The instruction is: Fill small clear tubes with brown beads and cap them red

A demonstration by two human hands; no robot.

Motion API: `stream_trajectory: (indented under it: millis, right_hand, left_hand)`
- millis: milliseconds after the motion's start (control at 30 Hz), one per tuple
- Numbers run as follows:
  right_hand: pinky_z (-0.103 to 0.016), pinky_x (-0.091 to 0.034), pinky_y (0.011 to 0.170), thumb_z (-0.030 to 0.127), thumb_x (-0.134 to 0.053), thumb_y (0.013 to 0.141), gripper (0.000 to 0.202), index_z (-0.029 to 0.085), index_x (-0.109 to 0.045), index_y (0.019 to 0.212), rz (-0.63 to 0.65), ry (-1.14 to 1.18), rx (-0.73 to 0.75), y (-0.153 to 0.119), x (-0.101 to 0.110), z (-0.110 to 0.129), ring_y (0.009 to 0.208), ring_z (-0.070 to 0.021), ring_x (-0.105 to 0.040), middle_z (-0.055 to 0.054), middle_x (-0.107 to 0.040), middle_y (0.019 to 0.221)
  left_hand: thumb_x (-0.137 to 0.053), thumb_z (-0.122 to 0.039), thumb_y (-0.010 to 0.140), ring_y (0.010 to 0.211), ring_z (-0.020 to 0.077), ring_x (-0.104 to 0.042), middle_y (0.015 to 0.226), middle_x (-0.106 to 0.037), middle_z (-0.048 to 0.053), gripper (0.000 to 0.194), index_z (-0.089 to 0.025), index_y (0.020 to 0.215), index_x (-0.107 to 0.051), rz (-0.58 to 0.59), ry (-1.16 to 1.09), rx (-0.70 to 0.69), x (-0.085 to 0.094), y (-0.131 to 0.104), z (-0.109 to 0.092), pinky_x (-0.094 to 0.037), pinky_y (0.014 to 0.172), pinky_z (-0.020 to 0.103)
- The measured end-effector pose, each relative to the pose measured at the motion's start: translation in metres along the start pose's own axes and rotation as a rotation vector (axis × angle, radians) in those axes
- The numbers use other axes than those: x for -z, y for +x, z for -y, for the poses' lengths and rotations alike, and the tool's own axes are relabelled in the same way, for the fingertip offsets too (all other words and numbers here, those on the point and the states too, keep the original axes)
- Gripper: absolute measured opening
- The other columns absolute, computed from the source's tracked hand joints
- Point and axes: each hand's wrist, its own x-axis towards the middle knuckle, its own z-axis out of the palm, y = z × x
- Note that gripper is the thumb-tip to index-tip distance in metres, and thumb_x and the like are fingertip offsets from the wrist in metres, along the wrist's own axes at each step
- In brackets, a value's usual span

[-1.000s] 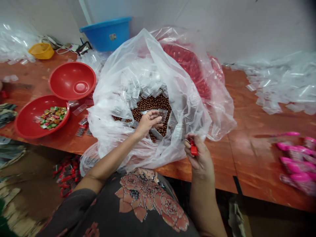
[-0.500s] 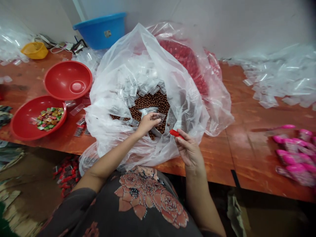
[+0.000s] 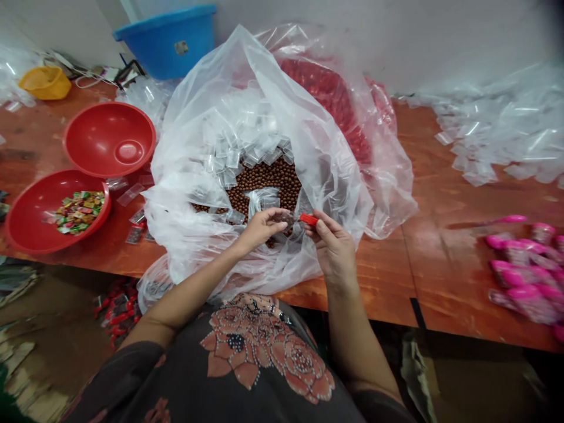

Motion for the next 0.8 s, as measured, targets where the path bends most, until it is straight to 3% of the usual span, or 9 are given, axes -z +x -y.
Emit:
stream_trajectory:
  millis: [100,233,400,533,667,800]
  right_hand:
    - [-0.030,-0.059,0.074,0.040,-0.075,0.079,0.033,0.026,-0.074,0.109,0.016,-0.193,0.118,0.005,-0.011,-0.005,0.079,-0.0117,-0.068,-0.003,-0.075,0.104]
    - [-0.037,-0.055,0.093,0.034,-0.068,0.087,0.024,0.028,-0.075,0.109,0.121,-0.494,0.348,0.002,-0.018,-0.002,0.101,-0.0163,-0.067,-0.003,-0.072,0.109]
    - [-0.036,-0.053,0.095,0.028,-0.063,0.091,0.020,0.029,-0.074,0.109,0.280,-0.709,0.587,-0.005,-0.016,0.011,0.102,-0.0164,-0.066,-0.003,-0.071,0.106]
    - [-0.036,-0.054,0.091,0.031,-0.059,0.094,0.023,0.029,-0.067,0.116,0.255,-0.741,0.534,-0.008,-0.010,0.009,0.101,-0.0168,-0.066,-0.003,-0.070,0.110]
    - [-0.031,-0.055,0.076,0.038,-0.048,0.099,0.030,0.029,-0.061,0.125,0.185,-0.744,0.449,-0.008,-0.008,0.009,0.084,-0.0137,-0.065,-0.004,-0.068,0.111]
    - [-0.032,-0.054,0.081,0.044,-0.043,0.100,0.031,0.027,-0.066,0.114,0.283,-0.840,0.426,-0.010,-0.010,0.017,0.087,-0.0153,-0.065,-0.004,-0.068,0.101]
  left_hand:
    - [-0.073,-0.025,0.076,0.093,0.0172,-0.069,0.113,-0.072,0.011,0.043,-0.013,0.118,-0.067,0.035,0.059,-0.007,0.001,-0.016,-0.006,-0.052,0.091,0.034]
    - [-0.069,-0.028,0.080,0.102,0.0198,-0.068,0.120,-0.070,0.012,0.042,-0.015,0.120,-0.067,0.022,0.150,-0.043,0.004,-0.029,-0.014,-0.053,0.092,0.036]
    - [-0.070,-0.027,0.079,0.108,0.0197,-0.066,0.119,-0.070,0.010,0.037,-0.016,0.114,-0.072,-0.006,0.244,-0.137,0.007,-0.035,-0.020,-0.050,0.100,0.037]
    - [-0.070,-0.028,0.079,0.105,0.0192,-0.066,0.116,-0.071,0.009,0.036,-0.017,0.114,-0.073,0.005,0.266,-0.144,0.007,-0.038,-0.025,-0.050,0.098,0.037]
    - [-0.070,-0.027,0.080,0.107,0.0198,-0.066,0.118,-0.071,0.010,0.036,-0.017,0.115,-0.072,0.012,0.266,-0.143,0.008,-0.041,-0.026,-0.050,0.099,0.038]
    - [-0.069,-0.027,0.080,0.106,0.0192,-0.066,0.118,-0.071,0.010,0.035,-0.018,0.114,-0.072,0.010,0.240,-0.137,0.008,-0.043,-0.022,-0.052,0.097,0.037]
